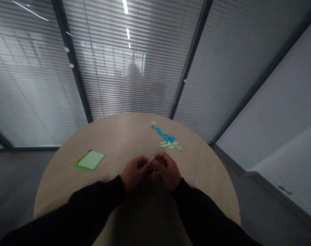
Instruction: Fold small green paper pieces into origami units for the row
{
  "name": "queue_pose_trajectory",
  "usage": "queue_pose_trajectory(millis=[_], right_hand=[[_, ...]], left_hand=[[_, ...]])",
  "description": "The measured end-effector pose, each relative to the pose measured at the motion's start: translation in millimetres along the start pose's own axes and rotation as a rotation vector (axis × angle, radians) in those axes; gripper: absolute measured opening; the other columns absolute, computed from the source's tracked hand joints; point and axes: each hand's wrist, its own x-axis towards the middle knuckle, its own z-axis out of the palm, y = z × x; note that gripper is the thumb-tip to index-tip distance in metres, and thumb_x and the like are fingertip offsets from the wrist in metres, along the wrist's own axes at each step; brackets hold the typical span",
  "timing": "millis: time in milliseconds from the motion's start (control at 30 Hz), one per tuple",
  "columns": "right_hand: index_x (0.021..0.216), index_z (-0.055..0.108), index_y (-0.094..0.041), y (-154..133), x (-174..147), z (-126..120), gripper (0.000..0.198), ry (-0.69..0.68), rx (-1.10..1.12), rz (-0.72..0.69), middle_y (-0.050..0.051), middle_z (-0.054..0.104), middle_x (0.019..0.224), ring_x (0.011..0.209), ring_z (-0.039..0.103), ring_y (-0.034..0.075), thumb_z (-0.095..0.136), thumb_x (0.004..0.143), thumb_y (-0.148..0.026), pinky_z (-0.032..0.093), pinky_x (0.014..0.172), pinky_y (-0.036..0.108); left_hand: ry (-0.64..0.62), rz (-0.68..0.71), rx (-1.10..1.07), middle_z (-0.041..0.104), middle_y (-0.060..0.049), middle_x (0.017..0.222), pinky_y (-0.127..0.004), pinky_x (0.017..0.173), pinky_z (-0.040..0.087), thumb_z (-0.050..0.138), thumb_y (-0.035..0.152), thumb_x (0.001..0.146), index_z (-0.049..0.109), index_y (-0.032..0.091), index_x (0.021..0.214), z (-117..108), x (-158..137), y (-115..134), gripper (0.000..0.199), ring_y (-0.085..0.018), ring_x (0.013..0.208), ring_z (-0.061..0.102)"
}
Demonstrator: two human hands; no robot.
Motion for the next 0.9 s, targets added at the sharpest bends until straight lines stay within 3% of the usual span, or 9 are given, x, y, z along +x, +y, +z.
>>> queue_pose_trajectory(millis=[200, 400, 533, 667, 900], right_hand=[[0.084, 0.06, -0.019, -4, 0, -5, 0.025, -0.019, -0.073, -0.027, -0.001, 0.062, 0.065, 0.059, 0.061, 0.015, 0.072, 0.074, -0.039, 0.046, 0.057, 0.027], [0.079, 0.067, -0.018, -10, 1, -8, 0.023, 0.005, -0.147, -0.112, 0.002, 0.065, 0.075, 0.064, 0.059, 0.015, 0.074, 0.071, -0.038, 0.046, 0.059, 0.027], [0.073, 0.066, -0.018, -8, 3, -11, 0.025, -0.015, -0.054, -0.003, -0.001, 0.062, 0.067, 0.059, 0.055, 0.013, 0.075, 0.069, -0.041, 0.045, 0.057, 0.027], [0.075, 0.067, -0.017, -3, 5, -14, 0.028, -0.033, 0.027, 0.091, -0.002, 0.058, 0.061, 0.054, 0.051, 0.011, 0.073, 0.072, -0.045, 0.043, 0.054, 0.026], [0.082, 0.069, -0.017, -9, 5, -13, 0.031, -0.075, -0.013, 0.029, -0.001, 0.063, 0.065, 0.054, 0.054, 0.011, 0.075, 0.068, -0.045, 0.044, 0.054, 0.025]], left_hand=[[-0.034, 0.028, 0.033, 0.068, -0.003, 0.074, -0.024, 0.053, 0.047, 0.069, 0.057, 0.074, 0.057, 0.015, 0.081, 1, -2, 0, 0.044, -0.011, 0.055, 0.059], [-0.126, 0.062, 0.033, 0.067, -0.004, 0.074, -0.025, 0.056, 0.046, 0.065, 0.057, 0.077, 0.056, 0.015, 0.083, 0, 0, -6, 0.043, -0.013, 0.06, 0.06], [-0.156, 0.087, 0.08, 0.068, -0.005, 0.076, -0.027, 0.06, 0.048, 0.064, 0.054, 0.079, 0.057, 0.015, 0.085, -2, 0, -5, 0.04, -0.015, 0.065, 0.062], [-0.135, 0.098, 0.116, 0.069, -0.005, 0.077, -0.027, 0.061, 0.047, 0.063, 0.054, 0.08, 0.057, 0.016, 0.084, -4, -1, -3, 0.039, -0.015, 0.066, 0.062], [-0.058, 0.049, 0.075, 0.068, -0.004, 0.075, -0.026, 0.059, 0.047, 0.067, 0.054, 0.077, 0.058, 0.015, 0.085, -4, 0, -3, 0.041, -0.014, 0.063, 0.061]])
